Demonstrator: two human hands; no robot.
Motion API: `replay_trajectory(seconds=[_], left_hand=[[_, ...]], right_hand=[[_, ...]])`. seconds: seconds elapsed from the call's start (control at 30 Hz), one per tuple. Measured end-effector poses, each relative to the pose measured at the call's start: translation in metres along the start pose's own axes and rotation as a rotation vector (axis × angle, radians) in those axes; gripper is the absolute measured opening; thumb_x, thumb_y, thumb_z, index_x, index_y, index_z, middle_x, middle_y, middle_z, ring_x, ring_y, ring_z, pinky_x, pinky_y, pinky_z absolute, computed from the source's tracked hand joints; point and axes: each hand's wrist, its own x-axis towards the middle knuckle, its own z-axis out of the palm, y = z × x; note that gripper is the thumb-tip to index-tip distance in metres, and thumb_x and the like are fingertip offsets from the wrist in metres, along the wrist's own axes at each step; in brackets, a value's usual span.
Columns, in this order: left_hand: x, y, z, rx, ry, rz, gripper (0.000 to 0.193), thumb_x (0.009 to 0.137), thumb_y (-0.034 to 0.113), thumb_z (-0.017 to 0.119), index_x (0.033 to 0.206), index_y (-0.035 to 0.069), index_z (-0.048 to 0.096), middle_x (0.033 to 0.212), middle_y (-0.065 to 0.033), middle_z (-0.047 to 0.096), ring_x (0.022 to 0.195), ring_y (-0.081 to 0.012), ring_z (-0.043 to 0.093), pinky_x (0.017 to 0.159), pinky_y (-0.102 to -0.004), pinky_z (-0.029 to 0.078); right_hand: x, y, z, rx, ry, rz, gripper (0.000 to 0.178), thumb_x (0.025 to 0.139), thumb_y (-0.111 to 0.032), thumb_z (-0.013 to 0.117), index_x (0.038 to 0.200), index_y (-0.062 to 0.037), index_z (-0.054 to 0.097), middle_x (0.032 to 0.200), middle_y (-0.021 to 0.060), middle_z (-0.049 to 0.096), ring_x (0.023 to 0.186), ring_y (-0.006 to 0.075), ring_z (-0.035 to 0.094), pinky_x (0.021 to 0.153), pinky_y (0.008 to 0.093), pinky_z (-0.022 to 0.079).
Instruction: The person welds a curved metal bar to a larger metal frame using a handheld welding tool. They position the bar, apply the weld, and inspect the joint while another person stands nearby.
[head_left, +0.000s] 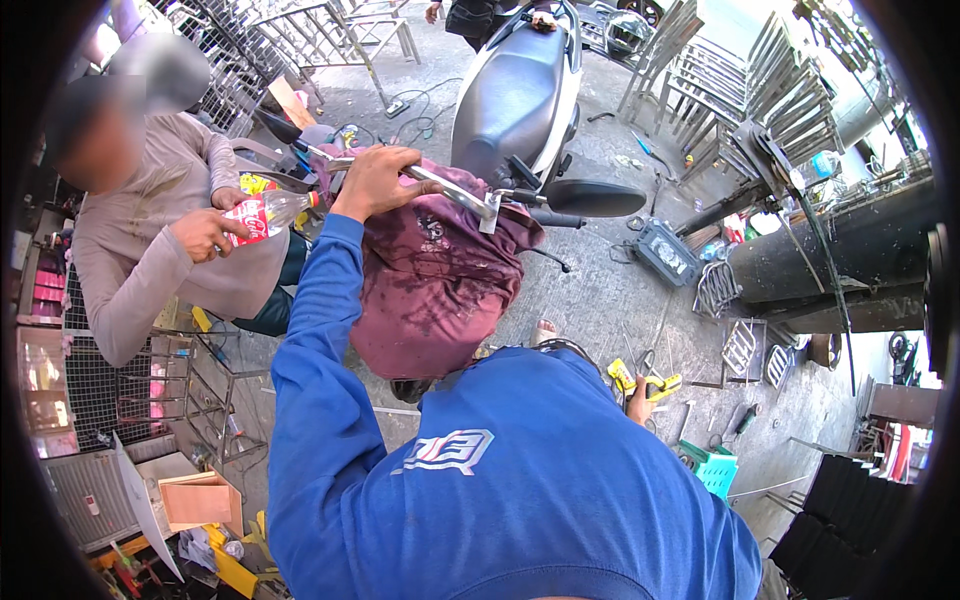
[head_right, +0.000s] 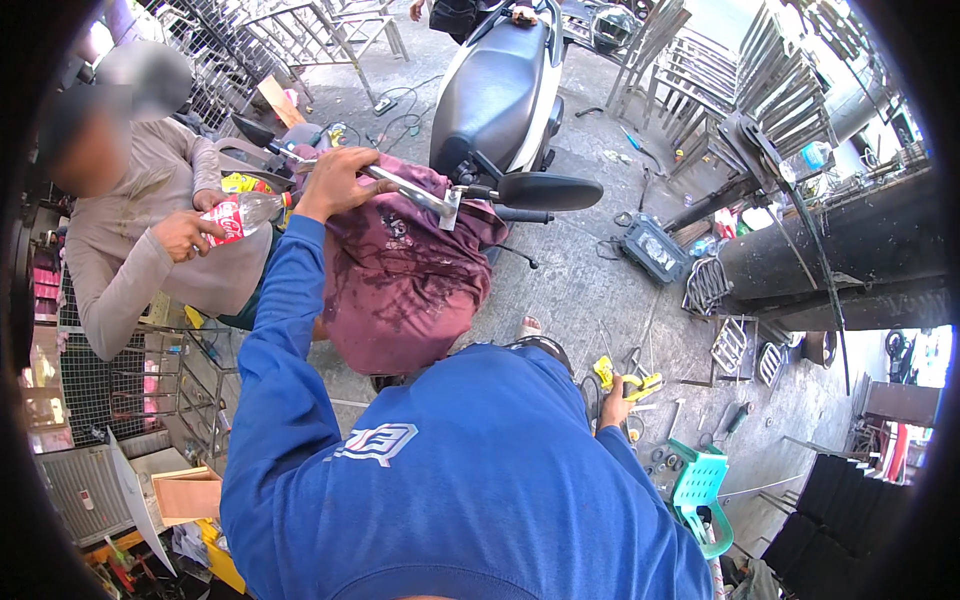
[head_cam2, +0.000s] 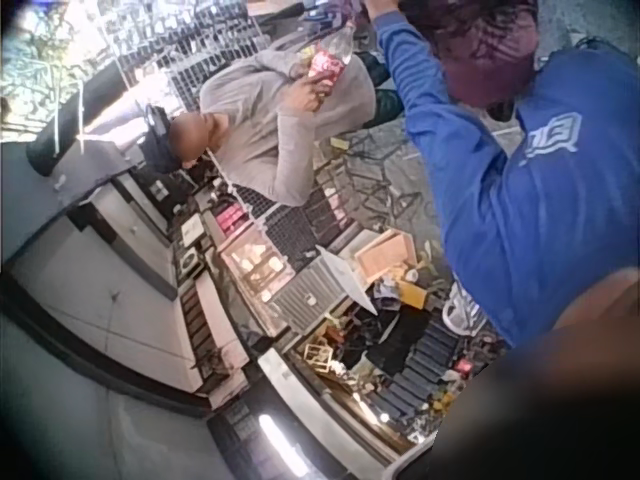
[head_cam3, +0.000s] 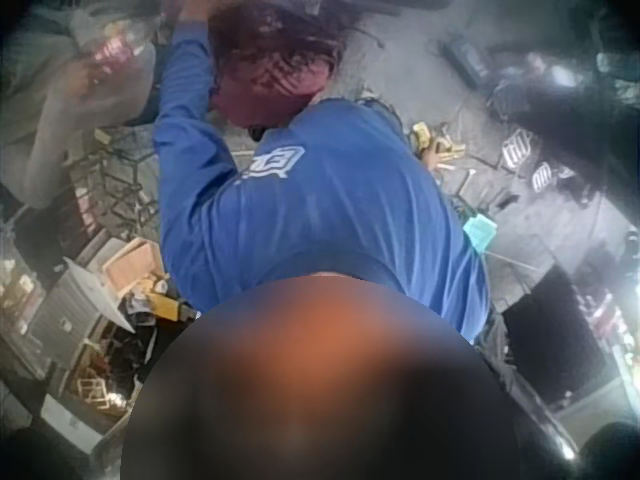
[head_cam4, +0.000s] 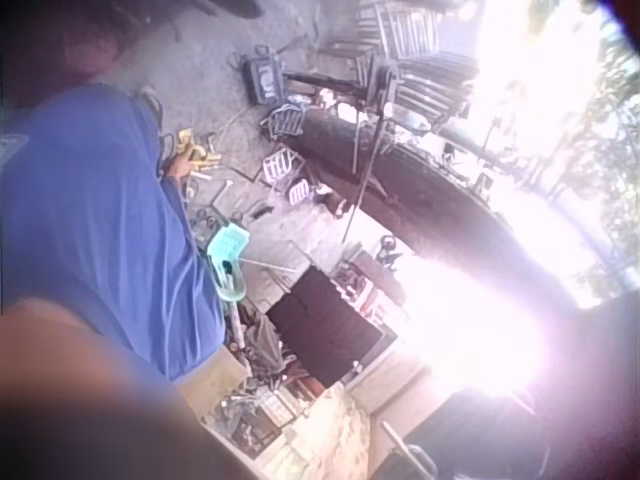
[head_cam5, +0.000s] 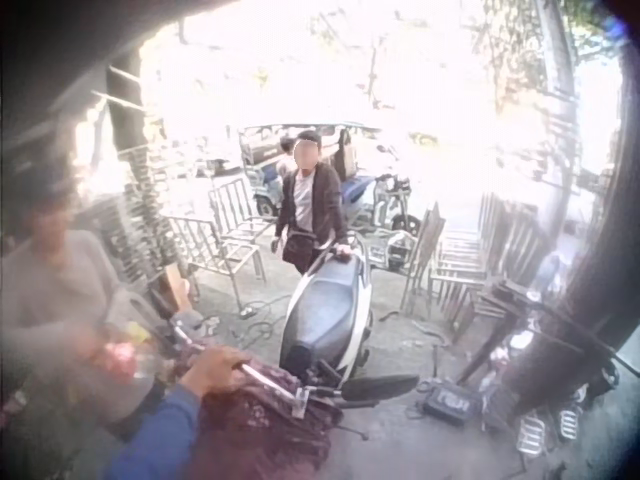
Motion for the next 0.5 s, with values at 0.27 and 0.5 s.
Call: replay_trajectory(seconds=[0.27, 0.5], left_hand=[[0.002, -0.009, 0.019, -0.088, 0.156, 0.061, 0.062, 0.085, 0.069, 0.071, 0.091, 0.008, 0.075, 0.086, -0.0127, 0.072, 0.086, -0.0353, 0.070, 0.077, -0.0466, 0.053], [-0.008, -0.012, 0.028, -0.026, 0.158, -0.010, 0.060, 0.085, 0.067, 0.072, 0.093, 0.008, 0.073, 0.090, -0.0124, 0.071, 0.090, -0.0352, 0.069, 0.078, -0.0452, 0.053]], right_hand=[[-0.011, -0.040, 0.000, 0.063, -0.079, -0.027, 0.091, 0.081, -0.051, 0.083, 0.133, 0.0178, 0.056, 0.131, 0.0281, 0.062, 0.112, 0.0316, 0.062, 0.099, 0.0401, 0.048], [-0.010, -0.052, 0.016, -0.067, 0.027, -0.149, 0.081, 0.081, -0.041, 0.087, 0.132, 0.0129, 0.056, 0.122, 0.0199, 0.066, 0.098, 0.0260, 0.065, 0.091, 0.0393, 0.052]])
